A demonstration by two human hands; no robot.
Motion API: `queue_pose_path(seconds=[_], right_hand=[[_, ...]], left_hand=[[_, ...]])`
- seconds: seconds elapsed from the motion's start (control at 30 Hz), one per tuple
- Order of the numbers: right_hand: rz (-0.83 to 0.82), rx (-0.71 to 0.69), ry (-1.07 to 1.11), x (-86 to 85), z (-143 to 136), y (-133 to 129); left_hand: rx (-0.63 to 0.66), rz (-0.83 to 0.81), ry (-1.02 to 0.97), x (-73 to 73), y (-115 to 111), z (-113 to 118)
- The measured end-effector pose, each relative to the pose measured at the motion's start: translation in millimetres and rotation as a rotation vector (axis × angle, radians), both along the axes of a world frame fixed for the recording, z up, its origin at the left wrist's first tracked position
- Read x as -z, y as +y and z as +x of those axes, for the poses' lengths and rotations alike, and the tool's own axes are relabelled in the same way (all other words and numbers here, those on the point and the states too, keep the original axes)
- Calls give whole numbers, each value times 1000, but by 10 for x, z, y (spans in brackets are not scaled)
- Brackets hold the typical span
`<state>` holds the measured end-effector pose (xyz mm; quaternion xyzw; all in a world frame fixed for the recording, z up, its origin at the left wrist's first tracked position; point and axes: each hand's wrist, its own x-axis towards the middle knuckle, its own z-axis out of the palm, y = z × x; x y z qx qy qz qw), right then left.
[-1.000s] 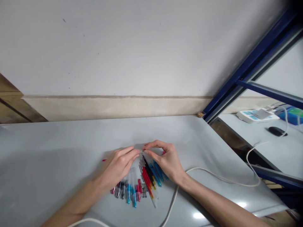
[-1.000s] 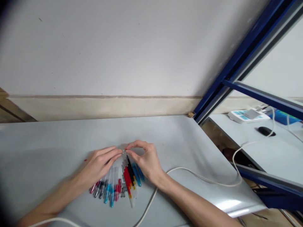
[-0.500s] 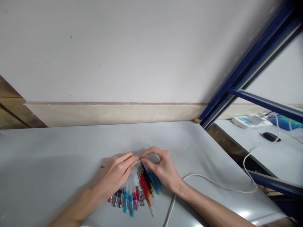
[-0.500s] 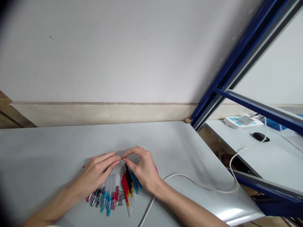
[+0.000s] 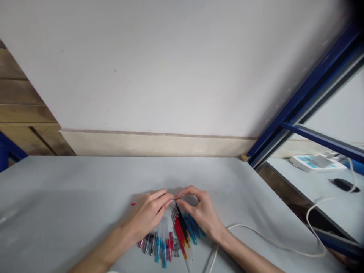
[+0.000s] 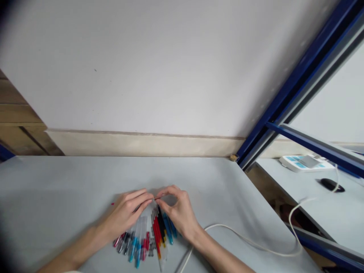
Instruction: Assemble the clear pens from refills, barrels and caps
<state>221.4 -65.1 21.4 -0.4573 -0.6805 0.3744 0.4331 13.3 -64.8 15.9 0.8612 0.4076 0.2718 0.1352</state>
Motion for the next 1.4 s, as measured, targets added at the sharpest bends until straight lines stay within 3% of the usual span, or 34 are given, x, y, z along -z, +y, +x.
queue_pose_path(seconds=[0.47,0.73,0.9,1.2,1.4], right_hand=[[86,43,25,-82,31,2],[91,-77,15,-88,43,20],[99,-74,12,-63,40,17],[127,-125,-103,-17,15,-49],[165,-202,-143,-115,146,52]], left_hand=[[4,-30,-26,11,-55,68],[3,-45,-60,13,-44,46],[3,-37,-38,49,-30,32],[108,-29,69,-13,-67,33],[31,50,104,-39,-19,-29]])
